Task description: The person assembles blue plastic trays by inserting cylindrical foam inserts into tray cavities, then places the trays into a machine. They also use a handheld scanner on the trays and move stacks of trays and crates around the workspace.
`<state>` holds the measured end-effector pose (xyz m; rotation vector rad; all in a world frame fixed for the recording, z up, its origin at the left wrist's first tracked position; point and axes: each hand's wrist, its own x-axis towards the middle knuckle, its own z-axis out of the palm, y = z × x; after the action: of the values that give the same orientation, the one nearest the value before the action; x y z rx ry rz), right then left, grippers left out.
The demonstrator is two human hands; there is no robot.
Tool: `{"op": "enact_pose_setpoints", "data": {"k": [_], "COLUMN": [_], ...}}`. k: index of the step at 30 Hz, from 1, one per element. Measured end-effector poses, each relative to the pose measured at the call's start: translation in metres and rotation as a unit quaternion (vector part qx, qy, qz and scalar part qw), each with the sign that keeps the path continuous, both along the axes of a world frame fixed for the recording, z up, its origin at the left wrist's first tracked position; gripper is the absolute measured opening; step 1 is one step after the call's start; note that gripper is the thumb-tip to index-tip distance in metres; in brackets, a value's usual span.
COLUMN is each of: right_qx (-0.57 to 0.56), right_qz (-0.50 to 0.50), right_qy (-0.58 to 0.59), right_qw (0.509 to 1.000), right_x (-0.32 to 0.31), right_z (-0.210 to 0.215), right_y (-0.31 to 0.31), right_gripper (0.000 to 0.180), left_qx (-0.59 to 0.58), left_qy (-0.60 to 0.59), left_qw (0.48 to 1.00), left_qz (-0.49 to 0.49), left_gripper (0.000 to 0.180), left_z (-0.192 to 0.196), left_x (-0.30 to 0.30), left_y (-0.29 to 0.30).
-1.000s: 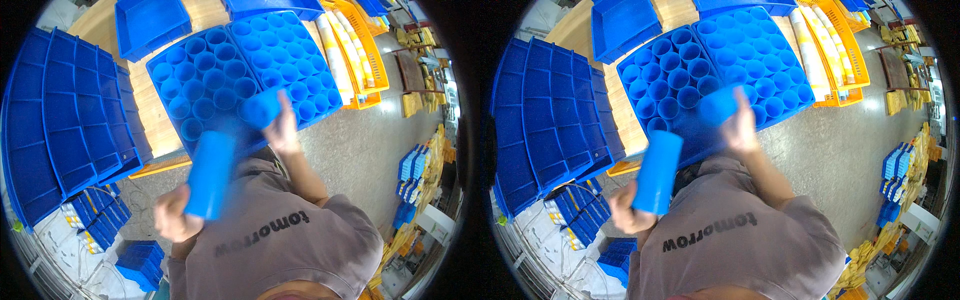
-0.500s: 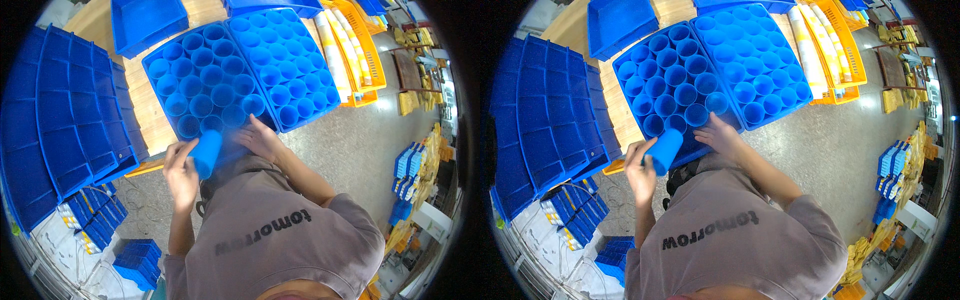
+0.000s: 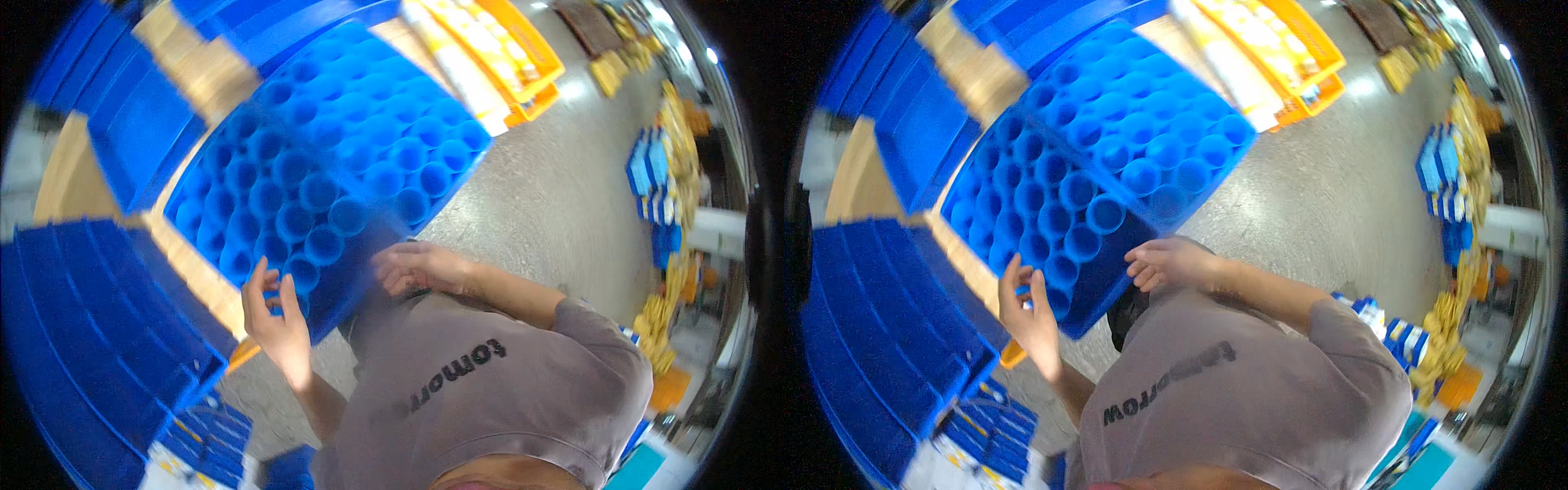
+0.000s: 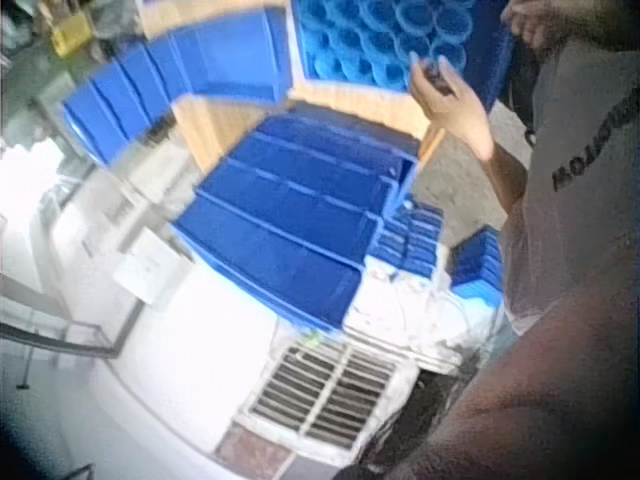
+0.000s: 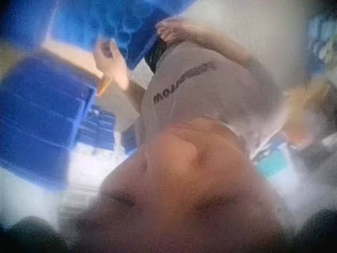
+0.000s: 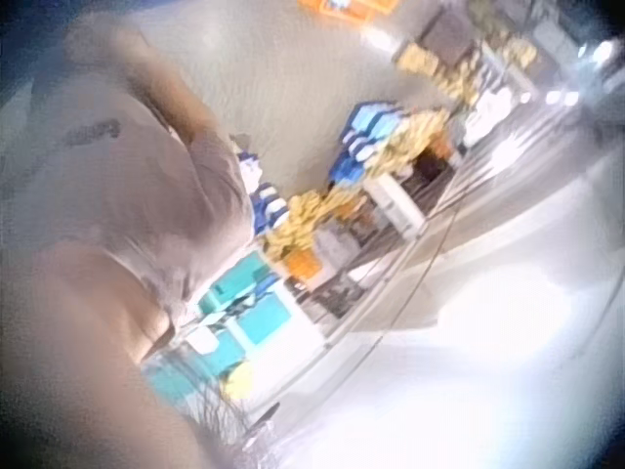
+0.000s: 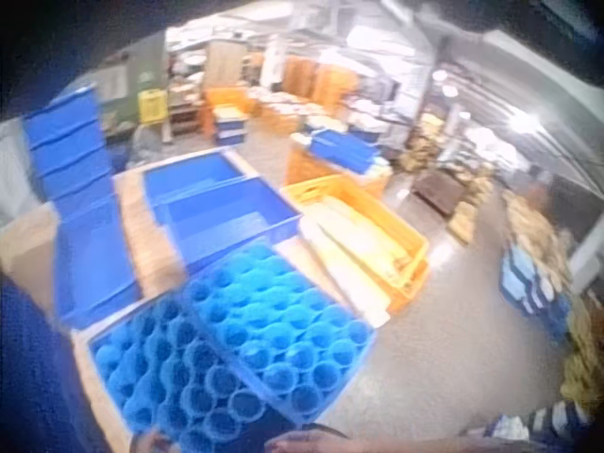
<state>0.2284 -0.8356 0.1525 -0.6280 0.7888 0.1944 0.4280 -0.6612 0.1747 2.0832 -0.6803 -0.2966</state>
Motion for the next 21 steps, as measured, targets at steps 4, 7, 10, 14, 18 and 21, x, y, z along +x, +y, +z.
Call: {"op": "enact_pose_setpoints", "data": {"k": [4, 7, 10, 14, 18, 21], "right_qx": [-0.043, -0.105, -0.068, -0.067, -0.193, -0.525], "right_qz": [-0.033, -0.058, -0.104, -0.169, -0.146, -0.098], "right_qy": [0.009, -0.032, -0.027, -0.042, -0.039, 0.118], "right_qw": [0.998, 0.992, 0.992, 0.982, 0.969, 0.837], "right_x": [-0.016, -0.032, -0.066, -0.149, -0.281, -0.404], "right_z": [0.002, 0.004, 0.004, -0.031, -0.128, -0.205], "right_y": [-0.03, -0.061, -0.106, -0.178, -0.283, -0.366], "right_gripper": [0.037, 0.028, 0.024, 0.024, 0.02, 0.012], "left_qx": [0.071, 0.05, 0.032, 0.034, -0.241, -0.285], "left_qy": [-0.009, -0.067, -0.006, 0.001, 0.715, 0.825], "left_qw": [0.982, 0.941, 0.918, 0.894, 0.445, 0.418], "left_qz": [-0.177, -0.329, -0.396, -0.446, -0.483, -0.251], "left_gripper": [0.041, 0.041, 0.04, 0.038, 0.05, 0.047], "left_z": [0.0, 0.0, 0.004, -0.004, -0.043, -0.068], "left_x": [-0.024, -0.055, -0.097, -0.155, -0.23, -0.305], "left_y": [-0.055, -0.102, -0.163, -0.267, -0.409, -0.515]}}
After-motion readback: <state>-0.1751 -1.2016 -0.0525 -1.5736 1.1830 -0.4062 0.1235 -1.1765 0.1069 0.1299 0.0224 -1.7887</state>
